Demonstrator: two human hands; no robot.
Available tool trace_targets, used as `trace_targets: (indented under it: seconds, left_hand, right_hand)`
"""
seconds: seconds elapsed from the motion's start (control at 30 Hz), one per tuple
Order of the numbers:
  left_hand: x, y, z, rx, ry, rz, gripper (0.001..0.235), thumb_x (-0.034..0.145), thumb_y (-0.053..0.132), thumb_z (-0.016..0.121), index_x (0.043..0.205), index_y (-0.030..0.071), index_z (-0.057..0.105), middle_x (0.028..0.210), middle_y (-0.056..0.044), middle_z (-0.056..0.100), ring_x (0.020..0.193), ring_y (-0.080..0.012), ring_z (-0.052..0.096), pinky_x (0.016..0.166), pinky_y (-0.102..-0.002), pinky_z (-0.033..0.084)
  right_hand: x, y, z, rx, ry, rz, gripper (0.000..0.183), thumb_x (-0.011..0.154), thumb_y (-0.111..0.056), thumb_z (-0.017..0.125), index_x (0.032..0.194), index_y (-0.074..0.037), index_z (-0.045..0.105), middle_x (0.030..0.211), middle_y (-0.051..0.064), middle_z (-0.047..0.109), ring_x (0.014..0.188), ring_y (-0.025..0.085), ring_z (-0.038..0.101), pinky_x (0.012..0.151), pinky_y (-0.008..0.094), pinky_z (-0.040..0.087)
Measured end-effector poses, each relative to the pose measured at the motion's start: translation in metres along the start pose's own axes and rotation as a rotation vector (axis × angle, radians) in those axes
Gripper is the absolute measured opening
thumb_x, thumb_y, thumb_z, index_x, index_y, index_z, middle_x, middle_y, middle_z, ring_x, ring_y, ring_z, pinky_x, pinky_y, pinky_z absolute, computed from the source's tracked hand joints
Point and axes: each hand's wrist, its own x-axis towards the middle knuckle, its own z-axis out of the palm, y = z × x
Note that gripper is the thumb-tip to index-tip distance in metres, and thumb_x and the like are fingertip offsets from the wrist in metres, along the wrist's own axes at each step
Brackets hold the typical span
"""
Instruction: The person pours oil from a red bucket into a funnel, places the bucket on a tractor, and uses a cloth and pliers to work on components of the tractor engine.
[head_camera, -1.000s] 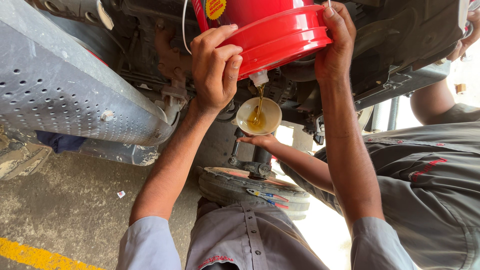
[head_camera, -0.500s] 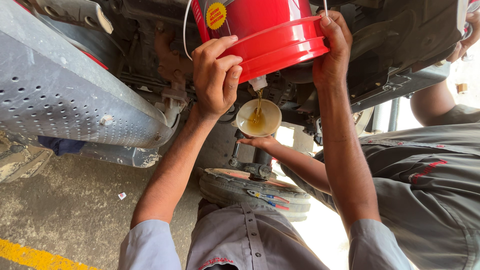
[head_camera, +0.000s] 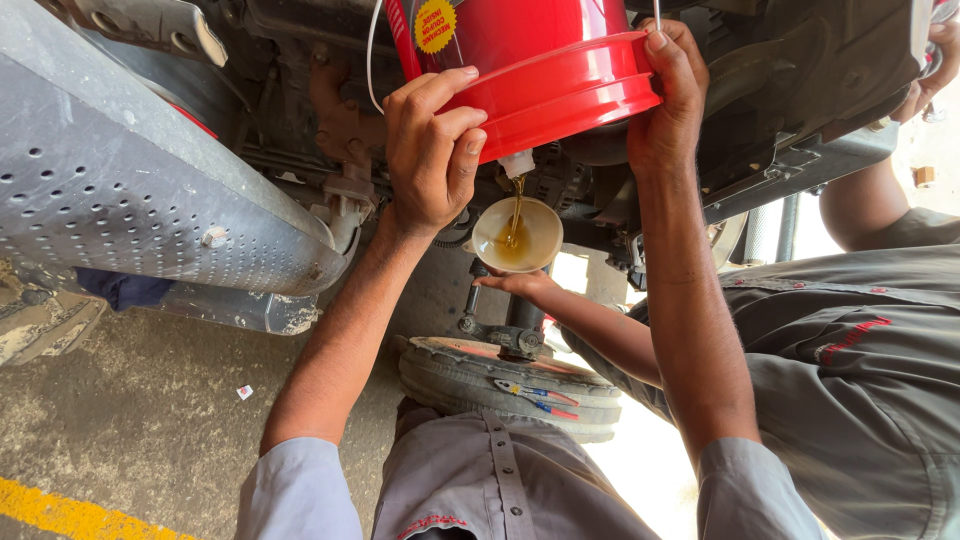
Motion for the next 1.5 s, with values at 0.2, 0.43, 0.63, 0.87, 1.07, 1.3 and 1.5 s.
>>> trace_targets:
  seconds: [0.2, 0.43, 0.63, 0.87, 1.07, 1.3, 1.5]
  left_hand:
    - [0.000, 0.001, 0.000, 0.005, -0.005, 0.010, 0.023, 0.115, 0.029, 0.051, 0.114, 0.008, 0.062, 0.136, -0.010, 0.062, 0.120, -0.0282, 0.059, 0.103, -0.044, 0.047]
    - [0.002, 0.006, -0.004, 0.002, -0.006, 0.022, 0.026, 0.115, 0.030, 0.050, 0.113, 0.008, 0.064, 0.135, -0.011, 0.063, 0.120, -0.0280, 0.060, 0.103, -0.043, 0.046]
    - [0.006, 0.010, -0.007, -0.009, -0.009, 0.029, 0.026, 0.115, 0.030, 0.050, 0.112, 0.008, 0.064, 0.135, -0.011, 0.063, 0.120, -0.0284, 0.060, 0.104, -0.044, 0.047]
    - [0.010, 0.015, -0.010, -0.016, -0.012, 0.026, 0.024, 0.114, 0.028, 0.051, 0.114, 0.008, 0.063, 0.135, -0.011, 0.063, 0.121, -0.0290, 0.060, 0.105, -0.044, 0.047]
    - [0.012, 0.019, -0.017, -0.068, 0.006, 0.023, 0.023, 0.113, 0.026, 0.054, 0.122, 0.004, 0.057, 0.136, -0.013, 0.061, 0.124, -0.0306, 0.059, 0.110, -0.044, 0.047]
    - [0.003, 0.022, -0.031, -0.002, 0.197, -0.172, 0.033, 0.117, 0.025, 0.052, 0.141, 0.004, 0.044, 0.151, -0.010, 0.049, 0.134, -0.0258, 0.051, 0.114, -0.041, 0.042]
    - [-0.014, 0.009, -0.030, -0.106, 0.141, -0.505, 0.038, 0.122, 0.029, 0.043, 0.151, 0.005, 0.045, 0.147, -0.011, 0.054, 0.135, -0.0222, 0.057, 0.110, -0.036, 0.048]
  right_hand:
    - [-0.003, -0.004, 0.000, 0.021, 0.004, 0.005, 0.026, 0.101, -0.028, 0.070, 0.109, -0.004, 0.064, 0.093, 0.000, 0.063, 0.087, 0.009, 0.058, 0.085, 0.026, 0.048]
    - [-0.010, -0.011, 0.003, 0.032, -0.021, -0.049, 0.027, 0.100, -0.028, 0.071, 0.109, -0.004, 0.064, 0.096, 0.001, 0.062, 0.089, 0.009, 0.058, 0.088, 0.027, 0.050]
    - [-0.013, -0.015, 0.004, 0.037, -0.004, -0.065, 0.026, 0.100, -0.028, 0.071, 0.108, -0.004, 0.064, 0.096, 0.001, 0.061, 0.089, 0.009, 0.059, 0.088, 0.028, 0.051]
    - [-0.017, -0.020, 0.006, 0.073, 0.000, -0.086, 0.026, 0.100, -0.026, 0.072, 0.110, -0.003, 0.065, 0.100, 0.001, 0.062, 0.092, 0.009, 0.059, 0.090, 0.028, 0.051]
    - [-0.020, -0.022, 0.008, 0.078, 0.008, -0.102, 0.025, 0.100, -0.026, 0.072, 0.109, -0.004, 0.065, 0.099, 0.002, 0.063, 0.091, 0.010, 0.061, 0.090, 0.029, 0.053]
    - [-0.023, -0.026, 0.009, 0.099, 0.026, -0.090, 0.025, 0.100, -0.026, 0.072, 0.109, -0.004, 0.065, 0.095, 0.002, 0.063, 0.087, 0.009, 0.061, 0.086, 0.028, 0.053]
    - [-0.023, -0.029, 0.006, 0.106, 0.007, -0.126, 0.024, 0.101, -0.025, 0.071, 0.110, -0.003, 0.065, 0.097, 0.001, 0.062, 0.088, 0.009, 0.060, 0.087, 0.028, 0.053]
